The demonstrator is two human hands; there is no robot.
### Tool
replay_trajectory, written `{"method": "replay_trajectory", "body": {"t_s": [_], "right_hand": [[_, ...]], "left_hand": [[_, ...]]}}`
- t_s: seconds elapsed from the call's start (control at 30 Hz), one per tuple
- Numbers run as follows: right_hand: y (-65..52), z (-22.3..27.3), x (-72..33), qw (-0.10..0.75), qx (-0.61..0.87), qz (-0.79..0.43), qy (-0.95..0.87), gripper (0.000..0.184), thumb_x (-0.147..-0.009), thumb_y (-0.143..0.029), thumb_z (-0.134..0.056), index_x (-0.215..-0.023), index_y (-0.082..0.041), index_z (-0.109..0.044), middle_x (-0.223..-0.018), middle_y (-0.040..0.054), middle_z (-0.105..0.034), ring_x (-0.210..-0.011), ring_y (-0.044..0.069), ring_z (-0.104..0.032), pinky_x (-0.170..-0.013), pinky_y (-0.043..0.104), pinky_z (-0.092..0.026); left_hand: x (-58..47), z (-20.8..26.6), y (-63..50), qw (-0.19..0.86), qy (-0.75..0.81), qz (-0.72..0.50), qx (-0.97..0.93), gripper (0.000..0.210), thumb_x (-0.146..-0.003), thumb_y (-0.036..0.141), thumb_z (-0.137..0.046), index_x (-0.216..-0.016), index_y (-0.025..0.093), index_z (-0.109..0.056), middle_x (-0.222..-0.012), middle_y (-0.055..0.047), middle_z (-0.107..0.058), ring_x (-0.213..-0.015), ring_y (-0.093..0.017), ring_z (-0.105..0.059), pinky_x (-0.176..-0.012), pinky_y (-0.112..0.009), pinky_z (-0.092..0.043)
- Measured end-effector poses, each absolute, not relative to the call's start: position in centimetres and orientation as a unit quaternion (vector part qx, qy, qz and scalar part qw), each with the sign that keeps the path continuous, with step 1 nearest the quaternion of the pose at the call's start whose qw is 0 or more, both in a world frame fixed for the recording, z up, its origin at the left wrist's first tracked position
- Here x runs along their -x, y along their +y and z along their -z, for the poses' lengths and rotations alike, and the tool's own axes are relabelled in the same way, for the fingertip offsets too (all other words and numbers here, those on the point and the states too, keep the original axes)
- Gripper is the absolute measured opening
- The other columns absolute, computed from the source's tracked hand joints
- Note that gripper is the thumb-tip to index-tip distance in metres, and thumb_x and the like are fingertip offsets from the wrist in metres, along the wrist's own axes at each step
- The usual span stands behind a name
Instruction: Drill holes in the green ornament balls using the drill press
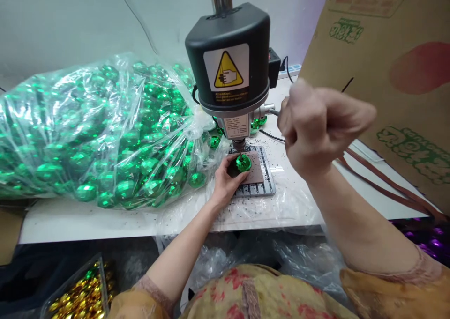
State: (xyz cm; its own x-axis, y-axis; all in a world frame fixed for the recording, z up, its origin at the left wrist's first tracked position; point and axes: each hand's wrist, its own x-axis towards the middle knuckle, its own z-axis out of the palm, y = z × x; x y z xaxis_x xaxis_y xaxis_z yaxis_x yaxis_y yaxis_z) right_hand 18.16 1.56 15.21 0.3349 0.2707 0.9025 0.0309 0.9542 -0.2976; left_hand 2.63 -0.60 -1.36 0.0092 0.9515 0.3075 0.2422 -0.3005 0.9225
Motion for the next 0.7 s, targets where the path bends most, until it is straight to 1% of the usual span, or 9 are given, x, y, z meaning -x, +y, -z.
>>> {"method": "replay_trajectory", "body": {"t_s": [0.13, 0.2, 0.27, 0.37, 0.4, 0.47, 0.57, 0.63, 0.7], "right_hand": [[2.4, -18.3, -17.8, 0.809, 0.129, -0.139, -0.556, 0.046, -0.089, -0.018, -0.065, -0.047, -0.020, -0.046, -0.041, -0.0066, -0.037, -0.036, 0.005, -0.030, -0.041, 0.029, -0.023], [2.8, -18.9, -17.8, 0.807, 0.122, -0.179, -0.549, 0.047, -0.087, -0.027, -0.070, -0.046, -0.019, -0.047, -0.041, -0.0065, -0.036, -0.036, 0.005, -0.028, -0.041, 0.030, -0.021], [3.2, -18.9, -17.7, 0.810, 0.112, -0.194, -0.542, 0.051, -0.083, -0.042, -0.073, -0.046, -0.019, -0.047, -0.040, -0.0063, -0.036, -0.035, 0.004, -0.027, -0.041, 0.030, -0.018], [3.5, -18.7, -17.7, 0.823, 0.075, -0.187, -0.531, 0.057, -0.080, -0.055, -0.073, -0.045, -0.018, -0.047, -0.037, -0.0060, -0.035, -0.034, 0.003, -0.027, -0.040, 0.029, -0.015], [3.5, -18.6, -17.6, 0.827, 0.068, -0.187, -0.526, 0.057, -0.080, -0.054, -0.073, -0.045, -0.018, -0.046, -0.037, -0.0060, -0.036, -0.034, 0.003, -0.028, -0.041, 0.029, -0.015], [3.5, -18.6, -17.6, 0.829, 0.059, -0.193, -0.522, 0.053, -0.081, -0.044, -0.075, -0.046, -0.018, -0.045, -0.037, -0.0064, -0.036, -0.034, 0.003, -0.028, -0.041, 0.028, -0.015], [3.3, -18.7, -17.5, 0.825, 0.061, -0.202, -0.524, 0.045, -0.085, -0.020, -0.071, -0.047, -0.017, -0.046, -0.039, -0.0062, -0.038, -0.035, 0.003, -0.029, -0.042, 0.027, -0.015], [3.1, -18.8, -17.6, 0.823, 0.067, -0.202, -0.526, 0.044, -0.086, -0.012, -0.065, -0.047, -0.017, -0.046, -0.039, -0.0061, -0.037, -0.035, 0.003, -0.029, -0.042, 0.026, -0.015], [2.9, -18.9, -17.6, 0.821, 0.078, -0.201, -0.529, 0.044, -0.087, -0.011, -0.061, -0.046, -0.017, -0.047, -0.039, -0.0061, -0.037, -0.034, 0.003, -0.029, -0.041, 0.026, -0.016]], "left_hand": [[-2.7, 1.1, -0.8, 0.322, 0.510, -0.517, -0.607, 0.052, -0.074, 0.031, -0.084, -0.120, 0.021, -0.062, -0.118, -0.008, -0.070, -0.110, -0.023, -0.068, -0.099, -0.039, -0.054], [-2.6, 0.6, -1.6, 0.285, 0.523, -0.526, -0.607, 0.048, -0.076, 0.031, -0.082, -0.118, 0.020, -0.062, -0.116, -0.008, -0.070, -0.107, -0.022, -0.068, -0.095, -0.037, -0.055], [-2.2, 0.1, -3.3, 0.234, 0.509, -0.525, -0.640, 0.044, -0.079, 0.033, -0.078, -0.117, 0.020, -0.061, -0.111, -0.007, -0.069, -0.102, -0.021, -0.068, -0.090, -0.034, -0.056], [-1.5, -0.1, -7.1, 0.178, 0.384, -0.478, -0.770, 0.045, -0.082, 0.038, -0.073, -0.120, 0.019, -0.058, -0.100, -0.006, -0.068, -0.089, -0.018, -0.068, -0.077, -0.030, -0.056], [-1.2, 0.0, -8.4, 0.152, 0.329, -0.444, -0.819, 0.045, -0.084, 0.042, -0.071, -0.120, 0.018, -0.057, -0.096, -0.007, -0.068, -0.083, -0.018, -0.067, -0.072, -0.030, -0.055], [-0.7, 0.6, -11.0, 0.062, 0.242, -0.351, -0.903, 0.039, -0.088, 0.042, -0.065, -0.118, 0.017, -0.059, -0.090, -0.007, -0.068, -0.076, -0.018, -0.063, -0.066, -0.031, -0.053], [0.0, 1.5, -13.6, -0.066, 0.192, -0.213, -0.956, 0.024, -0.093, 0.027, -0.060, -0.115, 0.019, -0.063, -0.098, -0.010, -0.071, -0.084, -0.020, -0.064, -0.073, -0.034, -0.053], [0.4, 1.7, -14.0, -0.069, 0.193, -0.208, -0.956, 0.028, -0.096, 0.035, -0.059, -0.118, 0.019, -0.062, -0.107, -0.011, -0.071, -0.094, -0.022, -0.065, -0.082, -0.036, -0.055], [0.8, 1.3, -12.9, -0.041, 0.200, -0.266, -0.942, 0.039, -0.097, 0.049, -0.056, -0.119, 0.016, -0.060, -0.108, -0.012, -0.070, -0.100, -0.024, -0.065, -0.086, -0.038, -0.056]]}}
